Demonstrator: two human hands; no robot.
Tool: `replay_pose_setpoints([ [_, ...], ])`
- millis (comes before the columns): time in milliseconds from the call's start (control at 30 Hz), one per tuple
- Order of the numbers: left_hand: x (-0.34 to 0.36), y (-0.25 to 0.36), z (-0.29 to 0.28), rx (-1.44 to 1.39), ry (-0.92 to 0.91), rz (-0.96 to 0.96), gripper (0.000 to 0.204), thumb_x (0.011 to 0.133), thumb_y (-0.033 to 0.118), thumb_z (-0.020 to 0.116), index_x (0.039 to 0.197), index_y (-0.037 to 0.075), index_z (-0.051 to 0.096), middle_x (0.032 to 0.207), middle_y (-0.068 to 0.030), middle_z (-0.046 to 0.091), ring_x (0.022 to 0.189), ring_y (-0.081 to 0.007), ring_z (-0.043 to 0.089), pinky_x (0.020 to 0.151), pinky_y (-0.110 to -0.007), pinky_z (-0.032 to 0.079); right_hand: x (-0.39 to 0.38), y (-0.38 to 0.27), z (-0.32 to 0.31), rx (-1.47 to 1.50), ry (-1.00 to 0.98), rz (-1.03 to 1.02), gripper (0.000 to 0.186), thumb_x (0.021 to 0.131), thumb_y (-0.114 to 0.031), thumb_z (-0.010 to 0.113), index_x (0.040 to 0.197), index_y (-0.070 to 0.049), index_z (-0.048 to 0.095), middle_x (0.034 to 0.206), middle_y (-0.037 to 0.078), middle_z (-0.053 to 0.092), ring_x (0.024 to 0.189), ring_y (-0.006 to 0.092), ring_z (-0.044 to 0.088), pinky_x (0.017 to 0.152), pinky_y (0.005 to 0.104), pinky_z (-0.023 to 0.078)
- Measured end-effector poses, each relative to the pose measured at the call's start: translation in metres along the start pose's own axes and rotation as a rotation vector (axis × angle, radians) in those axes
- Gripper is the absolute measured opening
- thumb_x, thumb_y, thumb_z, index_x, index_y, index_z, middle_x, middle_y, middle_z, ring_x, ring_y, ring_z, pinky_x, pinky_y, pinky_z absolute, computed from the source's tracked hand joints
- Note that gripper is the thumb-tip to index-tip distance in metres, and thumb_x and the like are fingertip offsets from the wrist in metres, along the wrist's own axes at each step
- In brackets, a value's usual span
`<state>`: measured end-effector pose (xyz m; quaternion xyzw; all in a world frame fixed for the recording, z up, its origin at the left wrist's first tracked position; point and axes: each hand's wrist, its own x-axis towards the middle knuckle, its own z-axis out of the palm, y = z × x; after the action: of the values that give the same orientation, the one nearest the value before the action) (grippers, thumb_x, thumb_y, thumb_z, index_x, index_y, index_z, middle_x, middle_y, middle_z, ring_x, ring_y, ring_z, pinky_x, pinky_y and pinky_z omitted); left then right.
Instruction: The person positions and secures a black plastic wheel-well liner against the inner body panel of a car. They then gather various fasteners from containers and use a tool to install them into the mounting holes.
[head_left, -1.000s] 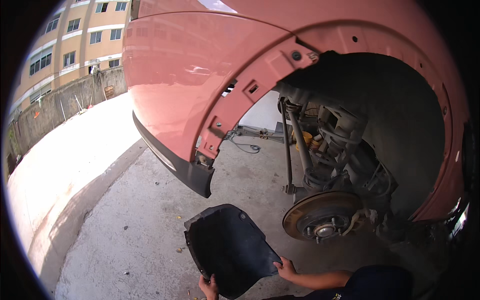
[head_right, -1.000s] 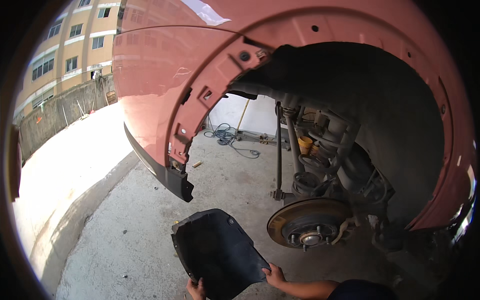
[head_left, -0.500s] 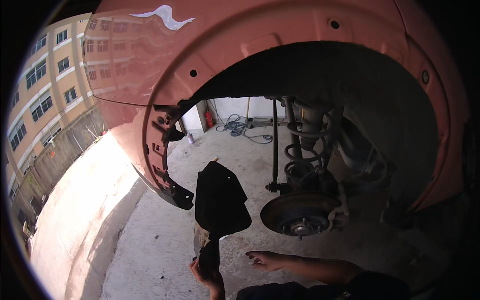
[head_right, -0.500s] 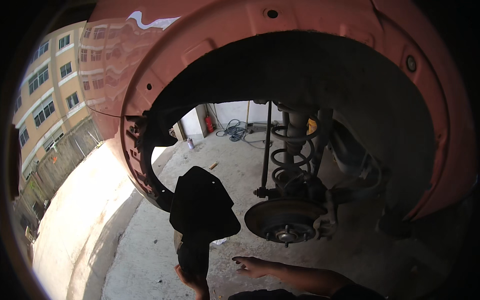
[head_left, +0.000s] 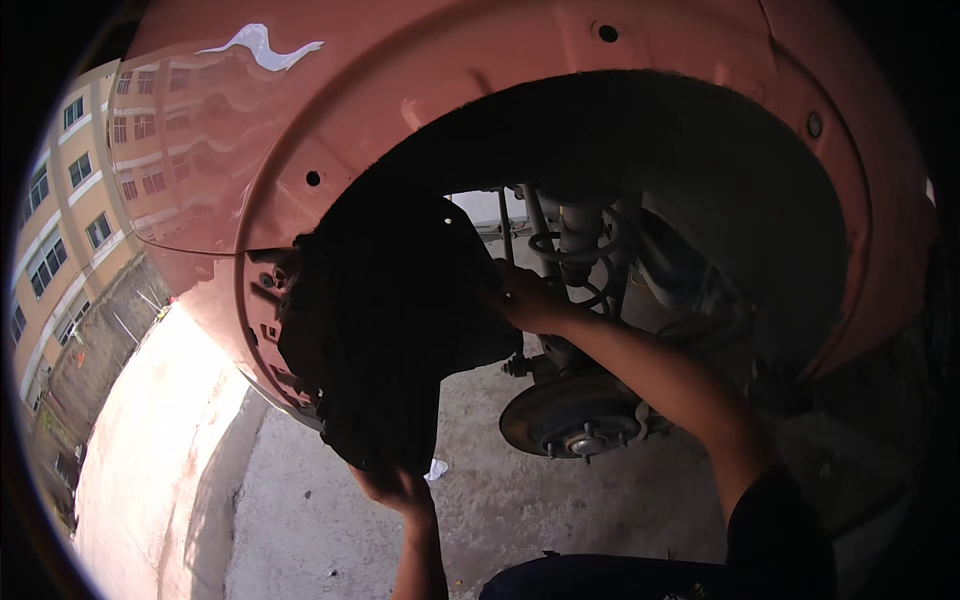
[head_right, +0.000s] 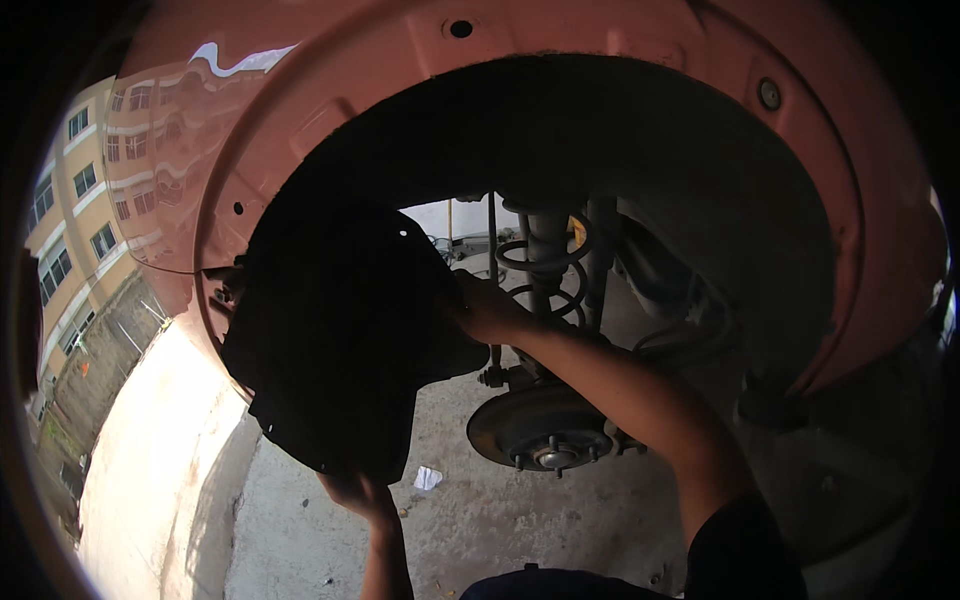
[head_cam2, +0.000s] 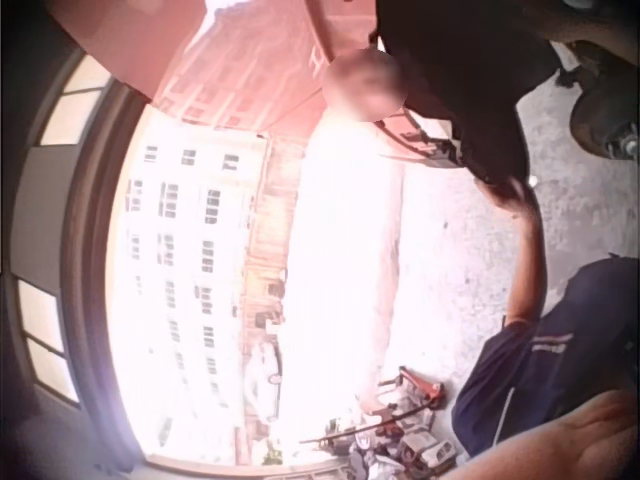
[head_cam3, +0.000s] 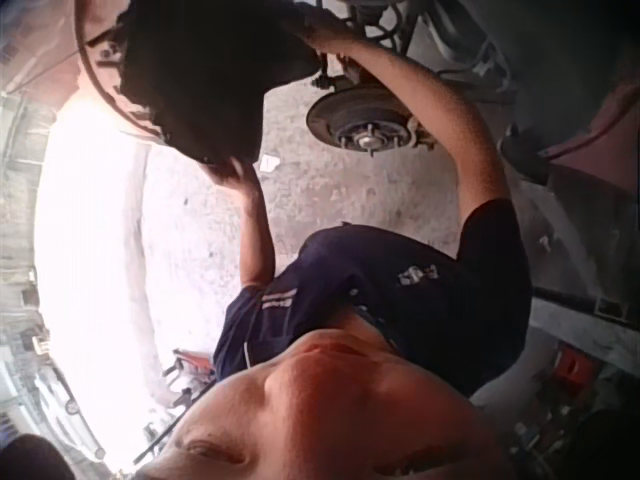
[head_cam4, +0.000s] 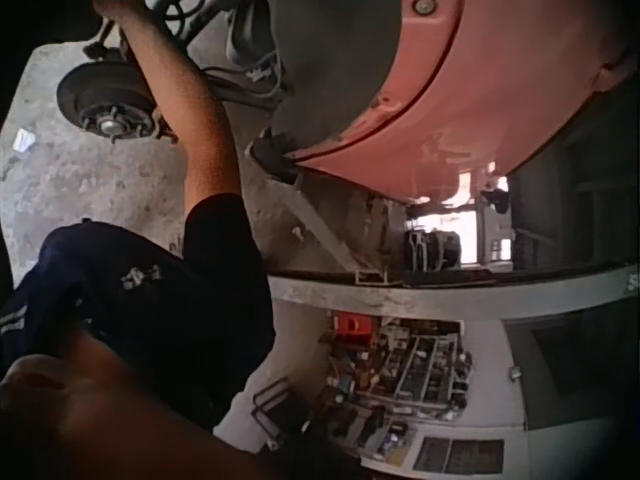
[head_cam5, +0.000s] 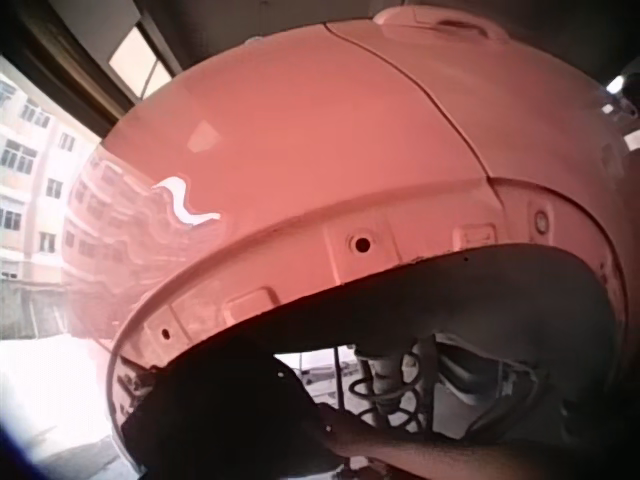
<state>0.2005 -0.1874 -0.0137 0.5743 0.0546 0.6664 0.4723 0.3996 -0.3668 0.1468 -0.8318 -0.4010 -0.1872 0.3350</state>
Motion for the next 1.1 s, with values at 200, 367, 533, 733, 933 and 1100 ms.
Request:
replay_pose_setpoints([
  [200, 0.030, 0.009, 0.001, 0.125, -0.036, 0.136, 0.038, 0.090, 0.010, 0.059, 0.124, -0.004, 0.048, 0.116, -0.0113, 0.056, 0.105, -0.0195, 0.054, 0.092, -0.031, 0.042, 0.060, -0.001, 0.023, 0.165, 0.058, 0.032, 0.050, 0.095, -0.044, 0.042, 0.083, 0.001, 0.060, 0.078, 0.019, 0.064, 0.079, 0.0339, 0.063, 0.069, 0.0456, 0.049],
  [367, 0.041, 0.007, 0.015, 0.229, -0.024, 0.127, 0.033, 0.089, 0.004, 0.058, 0.119, -0.003, 0.050, 0.108, -0.0097, 0.058, 0.099, -0.0171, 0.055, 0.088, -0.029, 0.043, 0.081, 0.013, 0.037, 0.067, 0.273, 0.016, 0.047, 0.095, -0.043, 0.041, 0.084, -0.001, 0.061, 0.083, 0.019, 0.064, 0.081, 0.0359, 0.062, 0.068, 0.0458, 0.049],
  [533, 0.051, 0.013, 0.014, 0.272, -0.017, 0.214, 0.030, 0.088, 0.003, 0.058, 0.117, -0.003, 0.052, 0.109, -0.0108, 0.058, 0.099, -0.0181, 0.055, 0.088, -0.029, 0.042, 0.087, 0.008, 0.056, 0.095, 0.307, 0.008, 0.046, 0.095, -0.040, 0.041, 0.084, -0.001, 0.062, 0.082, 0.019, 0.064, 0.082, 0.0366, 0.062, 0.069, 0.0463, 0.049],
  [733, 0.062, 0.002, 0.018, 0.319, 0.014, 0.275, 0.018, 0.085, 0.005, 0.063, 0.100, -0.002, 0.056, 0.093, -0.0067, 0.059, 0.086, -0.0170, 0.055, 0.078, -0.029, 0.044, 0.096, 0.008, 0.046, 0.022, 0.291, -0.030, 0.047, 0.095, -0.036, 0.041, 0.076, 0.001, 0.062, 0.077, 0.021, 0.064, 0.077, 0.0383, 0.063, 0.068, 0.0471, 0.049],
  [933, 0.081, 0.014, 0.019, 0.412, 0.080, 0.340, 0.009, 0.082, 0.004, 0.066, 0.086, -0.003, 0.061, 0.082, -0.0093, 0.059, 0.077, -0.0224, 0.057, 0.070, -0.031, 0.045, 0.097, 0.001, 0.052, 0.070, 0.339, -0.018, 0.047, 0.095, -0.036, 0.042, 0.075, 0.002, 0.063, 0.077, 0.022, 0.064, 0.078, 0.0404, 0.062, 0.068, 0.0490, 0.049],
  [1100, 0.088, 0.021, 0.015, 0.461, 0.088, 0.379, 0.012, 0.080, 0.001, 0.067, 0.091, -0.002, 0.066, 0.086, -0.0099, 0.064, 0.078, -0.0218, 0.062, 0.069, -0.030, 0.048, 0.100, -0.003, 0.059, -0.017, 0.287, 0.006, 0.039, 0.093, -0.031, 0.044, 0.080, 0.000, 0.064, 0.077, 0.021, 0.063, 0.077, 0.0398, 0.062, 0.066, 0.0492, 0.049],
])
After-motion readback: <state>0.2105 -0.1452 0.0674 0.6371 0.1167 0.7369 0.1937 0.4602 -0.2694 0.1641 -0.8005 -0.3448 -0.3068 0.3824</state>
